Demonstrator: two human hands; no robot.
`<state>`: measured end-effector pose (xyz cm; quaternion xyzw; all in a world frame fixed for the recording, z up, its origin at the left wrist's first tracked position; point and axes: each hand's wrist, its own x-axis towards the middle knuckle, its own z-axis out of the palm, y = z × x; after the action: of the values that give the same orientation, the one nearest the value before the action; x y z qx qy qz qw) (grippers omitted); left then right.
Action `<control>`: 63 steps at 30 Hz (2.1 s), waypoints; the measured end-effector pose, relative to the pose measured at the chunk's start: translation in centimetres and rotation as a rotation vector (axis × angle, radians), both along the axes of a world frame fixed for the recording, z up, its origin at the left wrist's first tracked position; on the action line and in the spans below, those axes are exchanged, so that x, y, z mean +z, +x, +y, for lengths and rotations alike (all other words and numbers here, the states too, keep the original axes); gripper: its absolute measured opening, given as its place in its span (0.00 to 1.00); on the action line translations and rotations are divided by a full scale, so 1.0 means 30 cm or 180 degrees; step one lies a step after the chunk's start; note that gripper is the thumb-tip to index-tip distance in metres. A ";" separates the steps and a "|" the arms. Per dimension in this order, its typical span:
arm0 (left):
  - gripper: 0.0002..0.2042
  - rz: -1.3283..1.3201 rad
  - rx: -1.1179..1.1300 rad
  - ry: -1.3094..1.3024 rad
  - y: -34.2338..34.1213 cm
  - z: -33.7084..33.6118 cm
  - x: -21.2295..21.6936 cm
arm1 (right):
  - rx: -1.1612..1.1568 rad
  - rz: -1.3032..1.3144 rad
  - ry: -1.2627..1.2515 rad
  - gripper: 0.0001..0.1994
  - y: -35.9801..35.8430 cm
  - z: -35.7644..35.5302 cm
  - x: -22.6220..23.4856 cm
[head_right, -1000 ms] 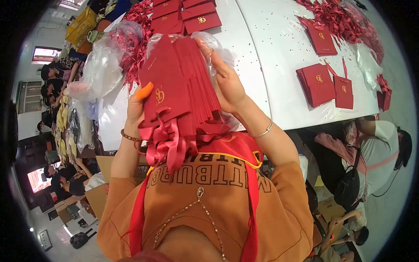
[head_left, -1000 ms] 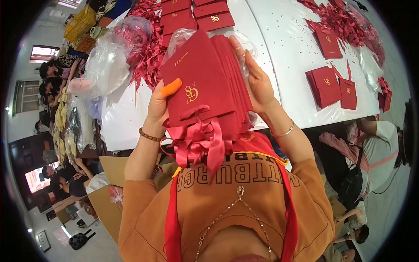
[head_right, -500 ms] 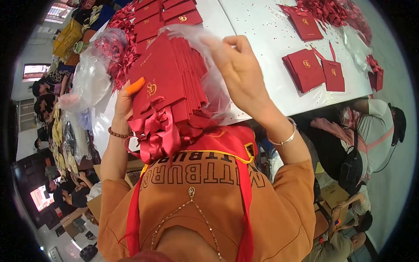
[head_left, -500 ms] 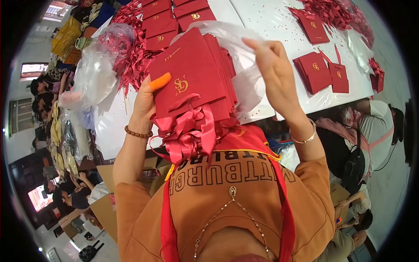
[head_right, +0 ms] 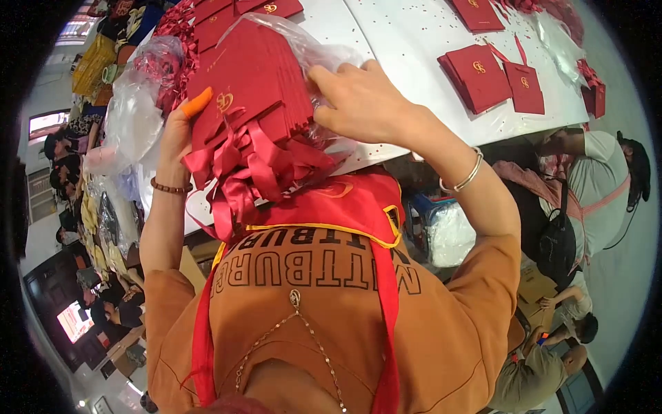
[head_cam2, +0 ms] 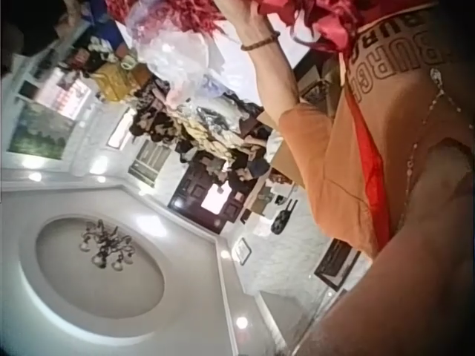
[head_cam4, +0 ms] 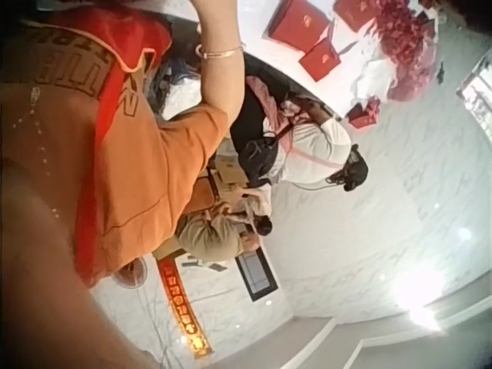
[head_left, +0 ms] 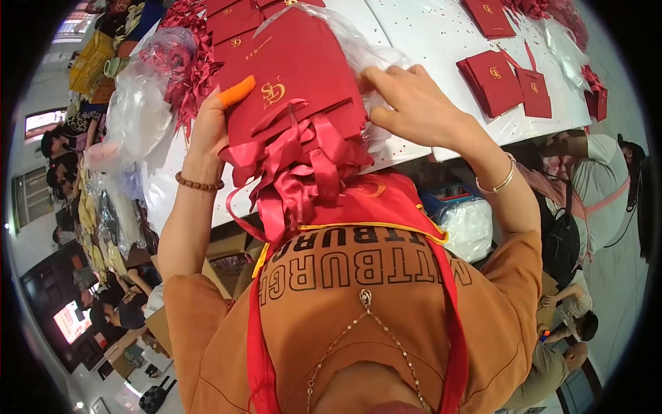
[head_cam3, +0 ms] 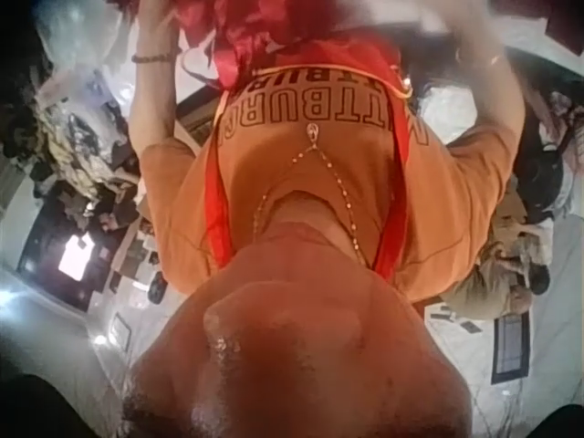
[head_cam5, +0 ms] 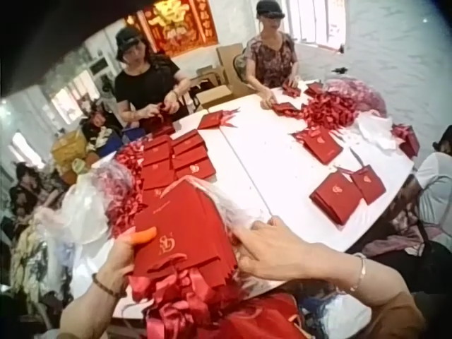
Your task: Packing small red gift boxes with ribbons into plastic bags.
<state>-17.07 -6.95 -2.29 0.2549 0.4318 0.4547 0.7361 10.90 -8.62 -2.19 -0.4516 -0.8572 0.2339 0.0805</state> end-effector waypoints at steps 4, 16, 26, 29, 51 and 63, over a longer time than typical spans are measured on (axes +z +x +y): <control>0.12 -0.0169 -0.0071 -0.0191 -0.013 0.007 -0.003 | 0.0156 0.0068 -0.0178 0.12 0.020 -0.003 0.016; 0.11 -0.0371 -0.0312 -0.0110 0.012 0.013 0.030 | 0.1694 0.0427 0.1217 0.05 0.118 -0.175 0.155; 0.11 -0.0015 -0.0353 0.0158 0.080 0.024 0.055 | 0.0928 0.0977 0.2158 0.08 0.055 -0.164 0.243; 0.11 0.0258 -0.0228 0.0380 0.098 0.011 0.052 | 0.0957 0.0945 0.2074 0.07 0.050 -0.141 0.239; 0.15 0.0452 -0.0032 0.0989 0.134 -0.033 0.085 | -0.0818 0.3275 -0.0953 0.10 -0.017 0.031 0.345; 0.21 0.1989 0.0230 0.1561 0.126 0.002 0.003 | -0.0734 0.3565 -0.1008 0.08 0.003 0.004 0.354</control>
<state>-13.30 -6.89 -2.20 0.5338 0.5222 0.4705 0.4701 11.00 -8.50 8.43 -0.3561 -0.5843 0.5514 0.4771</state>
